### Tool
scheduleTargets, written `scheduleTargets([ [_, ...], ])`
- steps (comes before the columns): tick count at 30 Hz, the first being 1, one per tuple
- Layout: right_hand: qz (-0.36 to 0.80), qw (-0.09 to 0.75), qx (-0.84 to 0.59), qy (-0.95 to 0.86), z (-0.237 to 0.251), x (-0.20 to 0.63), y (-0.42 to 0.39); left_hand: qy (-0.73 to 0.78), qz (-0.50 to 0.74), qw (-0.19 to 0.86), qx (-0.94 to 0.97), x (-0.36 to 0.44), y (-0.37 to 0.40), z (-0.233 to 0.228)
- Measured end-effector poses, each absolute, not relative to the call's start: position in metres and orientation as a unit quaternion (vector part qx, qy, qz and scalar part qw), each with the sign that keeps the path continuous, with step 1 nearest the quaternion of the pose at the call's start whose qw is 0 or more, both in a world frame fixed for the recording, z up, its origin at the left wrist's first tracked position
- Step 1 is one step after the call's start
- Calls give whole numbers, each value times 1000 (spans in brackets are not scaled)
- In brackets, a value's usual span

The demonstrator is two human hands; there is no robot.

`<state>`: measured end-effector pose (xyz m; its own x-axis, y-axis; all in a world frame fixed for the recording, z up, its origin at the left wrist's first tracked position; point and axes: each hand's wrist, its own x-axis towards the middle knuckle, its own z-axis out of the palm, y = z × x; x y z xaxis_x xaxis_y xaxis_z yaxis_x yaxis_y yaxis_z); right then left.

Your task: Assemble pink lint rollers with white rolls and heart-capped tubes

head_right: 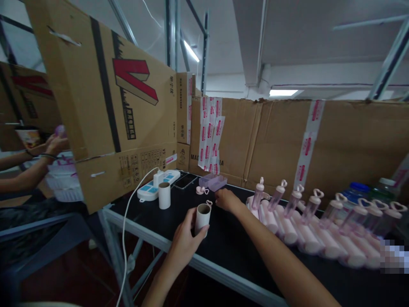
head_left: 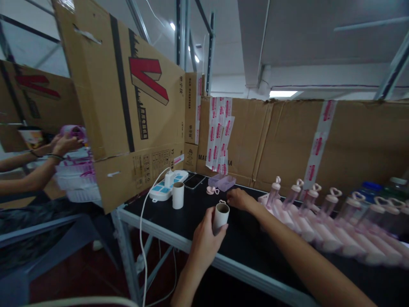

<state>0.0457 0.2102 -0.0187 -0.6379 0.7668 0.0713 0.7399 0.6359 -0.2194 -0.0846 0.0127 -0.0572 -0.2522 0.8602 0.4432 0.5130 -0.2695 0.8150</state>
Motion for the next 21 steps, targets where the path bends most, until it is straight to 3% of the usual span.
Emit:
scheduleTargets([
  [5, 113, 193, -436, -872, -32, 73, 177, 570, 543, 156, 596, -80, 17, -61],
  [13, 229, 489, -309, -783, -12, 75, 130, 570, 546, 128, 600, -80, 17, -58],
  [21, 306, 528, -202, -766, -20, 77, 90, 575, 533, 112, 610, -78, 20, -60],
])
